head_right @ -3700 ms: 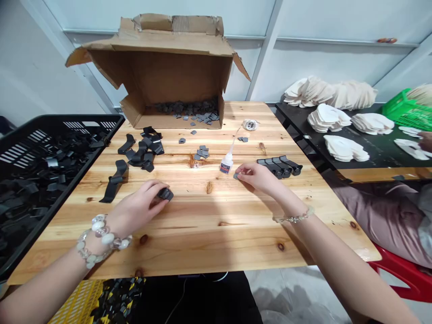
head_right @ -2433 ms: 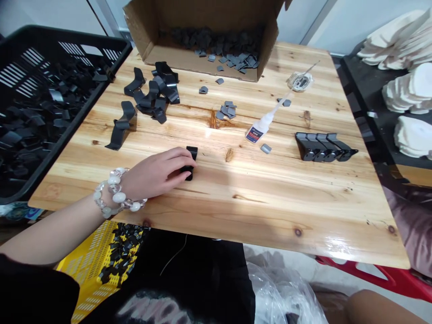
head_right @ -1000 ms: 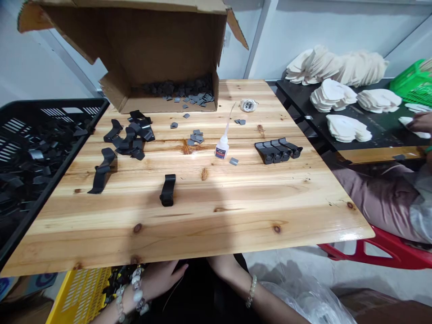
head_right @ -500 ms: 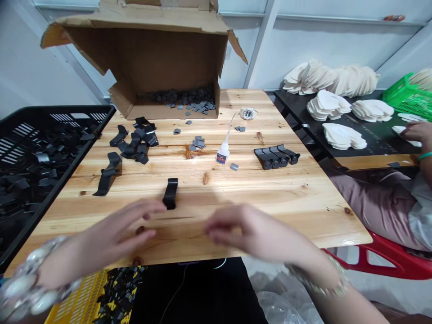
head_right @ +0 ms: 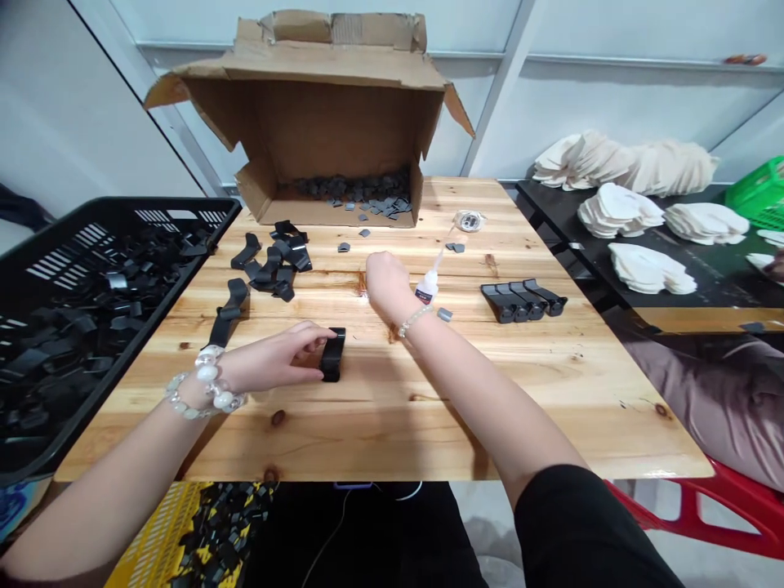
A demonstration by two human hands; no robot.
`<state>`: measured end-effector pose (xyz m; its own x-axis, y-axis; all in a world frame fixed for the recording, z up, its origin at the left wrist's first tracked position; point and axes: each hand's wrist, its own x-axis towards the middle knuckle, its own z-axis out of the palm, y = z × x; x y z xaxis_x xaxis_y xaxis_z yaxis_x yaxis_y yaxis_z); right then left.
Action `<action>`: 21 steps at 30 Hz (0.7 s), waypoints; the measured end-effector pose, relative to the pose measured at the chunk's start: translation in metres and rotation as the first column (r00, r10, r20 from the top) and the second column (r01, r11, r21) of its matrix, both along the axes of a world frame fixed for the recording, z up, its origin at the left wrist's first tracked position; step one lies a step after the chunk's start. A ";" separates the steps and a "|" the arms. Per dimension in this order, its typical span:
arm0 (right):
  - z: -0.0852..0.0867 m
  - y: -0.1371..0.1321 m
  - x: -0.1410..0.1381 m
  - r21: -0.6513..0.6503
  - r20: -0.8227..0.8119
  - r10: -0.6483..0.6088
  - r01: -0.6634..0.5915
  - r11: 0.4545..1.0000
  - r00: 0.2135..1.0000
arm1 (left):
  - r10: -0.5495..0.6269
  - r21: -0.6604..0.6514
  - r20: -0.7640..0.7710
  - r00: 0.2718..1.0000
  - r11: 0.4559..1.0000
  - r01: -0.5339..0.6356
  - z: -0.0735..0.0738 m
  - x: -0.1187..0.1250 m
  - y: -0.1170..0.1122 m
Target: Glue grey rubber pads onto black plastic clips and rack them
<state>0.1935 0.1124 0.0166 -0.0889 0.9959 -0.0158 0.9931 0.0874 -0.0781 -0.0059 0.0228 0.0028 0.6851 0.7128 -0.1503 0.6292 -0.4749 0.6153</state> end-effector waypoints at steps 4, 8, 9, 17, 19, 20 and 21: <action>-0.001 0.001 0.005 0.039 -0.038 0.009 -0.007 0.999 0.999 | 0.017 -0.001 0.021 1.000 1.000 -0.017 -0.002 0.002 0.000; -0.007 0.001 0.010 0.069 -0.114 0.054 -0.047 0.997 0.992 | 0.008 0.040 0.013 1.000 0.999 -0.009 -0.004 0.004 -0.003; -0.010 0.001 0.012 0.073 -0.135 0.067 -0.057 0.996 0.989 | 0.005 0.052 0.006 1.000 0.999 -0.005 -0.004 0.004 -0.003; -0.012 -0.007 0.015 0.160 -0.306 0.118 -0.071 0.985 0.945 | -0.007 0.046 -0.007 1.000 0.999 0.007 -0.006 0.006 0.001; -0.009 -0.016 0.016 0.174 -0.356 0.159 -0.102 0.980 0.921 | -0.002 0.046 -0.006 1.000 0.999 0.002 0.000 0.004 -0.001; -0.009 -0.022 0.017 0.176 -0.375 0.185 -0.126 0.976 0.909 | 0.007 0.053 0.011 1.000 0.999 -0.008 0.005 0.003 -0.004; -0.009 -0.029 0.019 0.171 -0.403 0.210 -0.153 0.973 0.891 | 0.012 0.065 0.038 0.999 0.998 -0.014 0.012 0.000 -0.007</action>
<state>0.2121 0.0830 0.0077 -0.2379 0.9521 0.1920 0.8378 0.3012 -0.4554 -0.0060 0.0157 0.0144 0.6800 0.7291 -0.0772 0.6124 -0.5069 0.6066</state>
